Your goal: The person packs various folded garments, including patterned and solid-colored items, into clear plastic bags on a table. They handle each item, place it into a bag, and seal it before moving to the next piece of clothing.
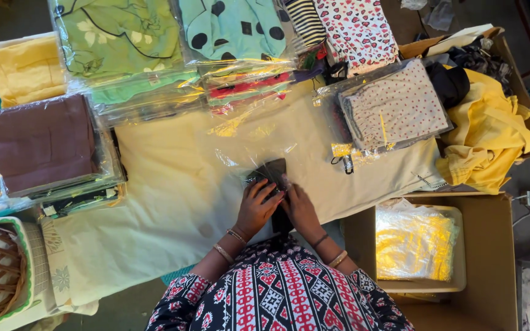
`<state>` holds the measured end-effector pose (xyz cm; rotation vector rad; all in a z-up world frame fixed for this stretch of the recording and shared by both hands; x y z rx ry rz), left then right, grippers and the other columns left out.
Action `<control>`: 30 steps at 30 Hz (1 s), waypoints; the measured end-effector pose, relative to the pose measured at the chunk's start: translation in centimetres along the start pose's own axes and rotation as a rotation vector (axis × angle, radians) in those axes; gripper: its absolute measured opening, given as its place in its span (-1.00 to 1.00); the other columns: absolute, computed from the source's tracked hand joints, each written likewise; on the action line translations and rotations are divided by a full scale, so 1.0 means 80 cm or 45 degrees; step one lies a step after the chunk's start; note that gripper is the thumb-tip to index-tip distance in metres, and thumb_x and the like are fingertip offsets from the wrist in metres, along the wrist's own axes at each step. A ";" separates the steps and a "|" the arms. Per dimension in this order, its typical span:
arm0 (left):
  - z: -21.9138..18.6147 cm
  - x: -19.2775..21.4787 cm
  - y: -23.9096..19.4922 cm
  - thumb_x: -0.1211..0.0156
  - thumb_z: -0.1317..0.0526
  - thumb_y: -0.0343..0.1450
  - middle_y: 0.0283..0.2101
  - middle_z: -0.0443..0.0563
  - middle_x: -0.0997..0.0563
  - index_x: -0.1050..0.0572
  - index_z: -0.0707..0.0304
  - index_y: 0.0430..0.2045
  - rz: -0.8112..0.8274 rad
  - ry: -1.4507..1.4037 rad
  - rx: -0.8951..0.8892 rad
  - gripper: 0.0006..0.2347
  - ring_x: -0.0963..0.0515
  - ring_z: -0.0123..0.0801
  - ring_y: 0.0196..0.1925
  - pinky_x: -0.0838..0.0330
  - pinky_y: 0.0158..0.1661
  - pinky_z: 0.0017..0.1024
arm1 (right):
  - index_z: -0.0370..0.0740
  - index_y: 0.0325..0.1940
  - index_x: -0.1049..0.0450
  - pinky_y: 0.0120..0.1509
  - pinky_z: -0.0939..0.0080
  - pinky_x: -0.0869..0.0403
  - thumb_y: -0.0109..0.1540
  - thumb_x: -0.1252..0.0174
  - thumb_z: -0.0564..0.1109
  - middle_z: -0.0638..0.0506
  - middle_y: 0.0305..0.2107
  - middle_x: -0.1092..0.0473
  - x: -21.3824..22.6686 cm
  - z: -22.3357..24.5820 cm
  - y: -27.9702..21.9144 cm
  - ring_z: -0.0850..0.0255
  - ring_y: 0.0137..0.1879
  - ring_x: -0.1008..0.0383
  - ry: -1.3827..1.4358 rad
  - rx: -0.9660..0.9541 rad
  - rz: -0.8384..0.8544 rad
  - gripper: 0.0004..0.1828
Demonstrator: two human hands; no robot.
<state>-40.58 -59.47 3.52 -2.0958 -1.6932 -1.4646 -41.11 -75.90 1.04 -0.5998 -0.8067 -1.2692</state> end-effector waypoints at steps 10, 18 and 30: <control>-0.010 -0.007 -0.012 -0.25 0.20 0.29 0.14 0.17 -0.49 -0.55 0.10 0.02 0.207 0.240 -0.014 -0.63 -0.35 0.06 0.25 -0.17 0.21 0.21 | -0.22 0.52 -0.07 0.35 -0.23 -0.19 0.18 -0.22 0.10 -0.37 0.37 -0.06 0.012 -0.050 -0.045 -0.26 0.28 -0.17 -0.540 -0.228 -0.100 -0.10; 0.038 -0.046 -0.065 -0.15 0.28 0.33 -0.10 0.14 -0.50 -0.51 0.23 0.05 0.372 0.256 0.143 -0.64 -0.46 -0.01 -0.02 -0.45 -0.02 -0.17 | -0.02 0.53 -0.10 0.55 -0.28 0.00 0.25 -0.14 0.21 -0.24 0.46 -0.02 -0.060 -0.041 -0.072 -0.25 0.56 0.08 -0.392 0.353 0.195 -0.19; 0.028 -0.044 -0.057 -0.11 0.32 0.34 -0.19 0.07 -0.50 -0.52 0.27 -0.02 0.320 0.232 0.017 -0.69 -0.48 -0.11 -0.08 -0.43 -0.02 -0.22 | 0.08 0.57 -0.10 0.59 -0.37 0.11 0.31 -0.05 0.26 -0.18 0.49 0.00 -0.075 -0.039 0.041 -0.24 0.60 0.12 -0.498 0.321 0.053 -0.24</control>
Point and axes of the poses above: each hand's wrist, its own y-axis towards the middle knuckle, its own x-axis out of the back of the hand, z = x × y, the point moved 5 cm from there along y, towards the middle knuckle
